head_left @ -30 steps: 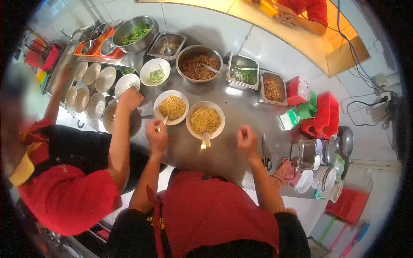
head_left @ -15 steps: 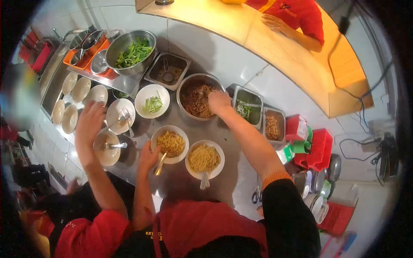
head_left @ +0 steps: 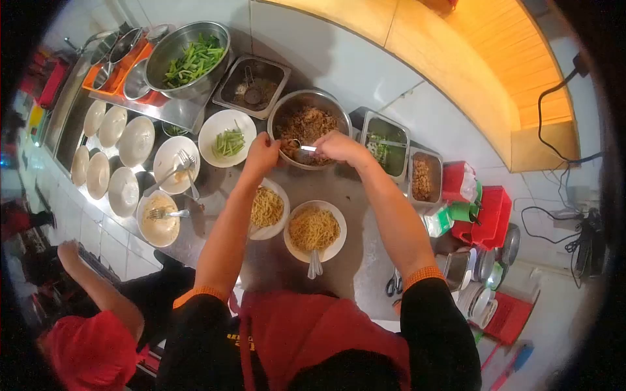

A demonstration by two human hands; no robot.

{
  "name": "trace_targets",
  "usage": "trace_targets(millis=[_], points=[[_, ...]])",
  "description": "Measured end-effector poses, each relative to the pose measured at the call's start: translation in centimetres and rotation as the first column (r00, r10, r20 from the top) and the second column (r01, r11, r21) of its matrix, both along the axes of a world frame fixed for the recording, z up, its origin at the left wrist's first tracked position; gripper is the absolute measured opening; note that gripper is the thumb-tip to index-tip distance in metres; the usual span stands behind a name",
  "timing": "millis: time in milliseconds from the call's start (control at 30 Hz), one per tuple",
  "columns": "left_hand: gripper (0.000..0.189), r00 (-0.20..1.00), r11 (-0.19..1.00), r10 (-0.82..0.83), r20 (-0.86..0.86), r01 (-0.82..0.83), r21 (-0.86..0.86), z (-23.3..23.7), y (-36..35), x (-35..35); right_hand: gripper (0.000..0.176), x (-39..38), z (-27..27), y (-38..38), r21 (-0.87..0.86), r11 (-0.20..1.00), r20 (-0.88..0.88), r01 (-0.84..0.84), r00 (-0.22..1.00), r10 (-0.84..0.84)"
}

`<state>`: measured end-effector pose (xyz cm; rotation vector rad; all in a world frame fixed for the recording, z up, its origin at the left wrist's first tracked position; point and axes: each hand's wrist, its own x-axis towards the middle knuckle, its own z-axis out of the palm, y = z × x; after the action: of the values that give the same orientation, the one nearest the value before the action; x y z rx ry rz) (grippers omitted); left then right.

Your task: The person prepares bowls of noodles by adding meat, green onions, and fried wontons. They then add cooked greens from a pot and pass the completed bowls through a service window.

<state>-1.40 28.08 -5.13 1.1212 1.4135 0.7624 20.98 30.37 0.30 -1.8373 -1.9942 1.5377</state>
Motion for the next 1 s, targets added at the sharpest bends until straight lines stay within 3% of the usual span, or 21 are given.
trace_targets(millis=[33, 67, 133, 167, 200, 233, 267, 333, 367, 433, 467, 500, 567, 633, 700, 733, 800, 867, 1000], points=[[0.028, 0.974, 0.997, 0.048, 0.22, -0.034, -0.068, -0.9, 0.1, -0.1, 0.022, 0.0, 0.6, -0.3, -0.195, 0.97, -0.015, 0.145, 0.988, -0.151], [0.028, 0.975, 0.997, 0.042, 0.22, -0.027, -0.07, -0.7, -0.1, -0.2, 0.022, 0.1, 0.8, -0.6, -0.198, 0.968, -0.015, 0.151, 0.987, -0.157], [0.022, 0.95, 0.996, 0.087, 0.299, -0.074, -0.054, -0.3, -0.5, -0.8, 0.023, 0.2, 1.0, -1.4, -0.287, 0.884, -0.086, 0.368, 0.91, -0.406], [0.022, 0.951, 0.996, 0.083, 0.299, -0.069, -0.059, -0.9, -0.3, -1.6, 0.023, 0.1, 1.1, -1.6, -0.292, 0.881, -0.084, 0.373, 0.907, -0.412], [0.021, 0.975, 1.0, -0.006, 0.222, 0.005, 0.005, -1.6, 0.2, -2.9, 0.023, -0.2, 1.1, -1.8, -0.01, 0.97, 0.001, 0.244, 0.97, -0.244], [0.02, 0.986, 0.995, -0.088, 0.139, 0.08, 0.062, -2.4, 0.3, -3.6, 0.024, -0.7, 1.0, -1.9, 0.251, 0.966, 0.132, 0.055, 0.987, -0.09], [0.02, 0.99, 0.99, -0.138, -0.04, 0.14, 0.028, 0.4, -0.1, -3.9, 0.024, -1.8, 1.1, -2.2, 0.244, 0.968, 0.134, 0.051, 0.987, -0.085], [0.018, 0.978, 0.977, -0.194, -0.083, 0.2, 0.077, -2.3, 0.5, -4.9, 0.026, -4.6, 1.3, -3.0, 0.385, 0.919, 0.475, -0.08, 0.871, -0.123], [0.018, 0.96, 0.955, -0.248, -0.13, 0.265, 0.132, -3.3, 0.7, -5.2, 0.026, -5.3, 0.7, -3.4, 0.383, 0.92, 0.477, -0.085, 0.871, -0.118], [0.019, 0.943, 0.948, -0.284, -0.172, 0.303, 0.099, -0.6, 0.0, -5.4, 0.025, -6.2, -1.1, -3.4, 0.254, 0.962, 0.383, -0.102, 0.924, -0.003], [0.02, 0.921, 0.937, -0.327, -0.211, 0.345, 0.057, 0.3, -0.3, -5.5, 0.024, -5.7, -1.0, -3.4, 0.287, 0.952, 0.274, -0.111, 0.961, 0.03], [0.02, 0.924, 0.939, -0.321, -0.21, 0.339, 0.056, -0.4, -0.4, -5.7, 0.024, -5.4, -1.0, -3.2, 0.285, 0.951, 0.275, -0.118, 0.961, 0.036], [0.022, 0.94, 0.936, -0.339, -0.047, 0.342, 0.083, -2.0, -0.5, -6.0, 0.024, -4.9, -1.0, -2.5, -0.013, 1.0, 0.103, 0.021, 0.995, -0.02], [0.024, 0.933, 0.931, -0.355, -0.059, 0.359, 0.066, -1.9, -0.5, -6.3, 0.022, -4.0, -3.0, -2.2, 0.073, 0.997, 0.008, 0.009, 1.0, -0.009], [0.027, 0.928, 0.928, -0.365, -0.069, 0.369, 0.055, -1.5, -0.7, -6.5, 0.022, -3.6, -1.9, -2.1, -0.27, 0.946, -0.119, 0.182, 0.968, -0.22], [0.026, 0.959, 0.957, -0.278, -0.052, 0.282, 0.075, -1.4, -1.1, -6.6, 0.022, -3.5, -1.3, -2.1, -0.266, 0.947, -0.117, 0.179, 0.969, -0.216], [0.025, 0.982, 0.977, -0.188, -0.033, 0.19, 0.092, -0.2, -2.2, -6.9, 0.02, -3.5, -0.1, -2.5, -0.443, 0.849, -0.188, 0.288, 0.896, -0.401], [0.023, 0.992, 0.992, -0.088, 0.089, 0.078, 0.104, 1.5, -3.4, -7.7, 0.02, -3.3, -0.2, -2.7, -0.455, 0.84, -0.228, 0.297, 0.873, -0.432], [0.023, 0.998, 0.993, -0.046, 0.048, 0.041, 0.113, 3.7, -6.9, -9.5, 0.02, -2.6, 0.4, -3.2, -0.493, 0.816, -0.366, 0.301, 0.779, -0.509]])
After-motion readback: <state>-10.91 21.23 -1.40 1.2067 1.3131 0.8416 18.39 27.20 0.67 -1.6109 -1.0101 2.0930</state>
